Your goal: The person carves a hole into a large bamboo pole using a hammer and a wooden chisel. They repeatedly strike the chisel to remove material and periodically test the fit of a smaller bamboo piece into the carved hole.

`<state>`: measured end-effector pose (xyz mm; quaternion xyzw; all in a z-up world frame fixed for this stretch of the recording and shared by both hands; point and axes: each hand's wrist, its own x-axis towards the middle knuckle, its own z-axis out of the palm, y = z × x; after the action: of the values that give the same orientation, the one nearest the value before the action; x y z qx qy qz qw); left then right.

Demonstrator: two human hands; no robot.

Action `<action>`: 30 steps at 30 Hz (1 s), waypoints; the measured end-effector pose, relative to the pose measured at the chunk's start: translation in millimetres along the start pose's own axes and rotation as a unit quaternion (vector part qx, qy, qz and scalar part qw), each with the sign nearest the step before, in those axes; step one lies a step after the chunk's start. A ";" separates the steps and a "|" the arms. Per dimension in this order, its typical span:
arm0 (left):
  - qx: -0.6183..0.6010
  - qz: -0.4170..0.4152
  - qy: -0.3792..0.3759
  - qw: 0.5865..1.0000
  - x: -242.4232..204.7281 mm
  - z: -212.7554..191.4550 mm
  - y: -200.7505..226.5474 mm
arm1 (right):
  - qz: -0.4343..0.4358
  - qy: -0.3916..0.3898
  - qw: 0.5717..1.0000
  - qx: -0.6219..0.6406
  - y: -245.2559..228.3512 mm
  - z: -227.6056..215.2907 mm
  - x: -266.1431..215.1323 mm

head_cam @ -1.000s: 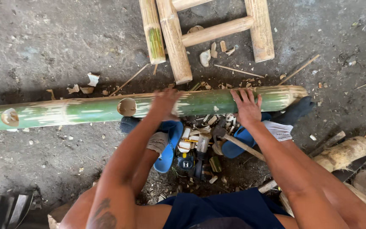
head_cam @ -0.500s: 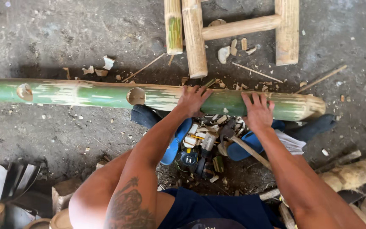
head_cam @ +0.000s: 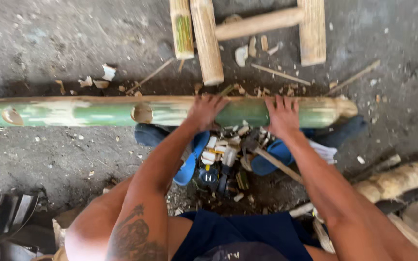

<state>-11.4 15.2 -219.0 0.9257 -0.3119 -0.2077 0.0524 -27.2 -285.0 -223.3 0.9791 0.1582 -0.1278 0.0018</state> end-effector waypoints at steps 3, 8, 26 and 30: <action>-0.008 -0.052 -0.088 0.995 33.5 -15.4 -3.4 | -0.006 -0.153 0.987 0.040 21.5 -8.2 22.4; -0.001 -0.037 -0.045 0.998 31.1 -6.3 7.1 | 0.003 -0.066 0.998 0.008 4.9 -8.6 19.3; -0.030 -0.111 -0.008 0.993 -22.4 -5.5 -31.9 | -0.017 -0.137 0.990 -0.026 -63.1 -38.7 33.2; 0.008 -0.045 0.104 0.994 -18.5 25.3 -3.1 | -0.006 -0.137 0.990 -0.040 -49.5 -36.5 22.7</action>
<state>-33.5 29.6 -236.2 0.9558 -0.2640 -0.1102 0.0678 -12.7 -229.3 -191.8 0.9504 0.1677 -0.2546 0.0618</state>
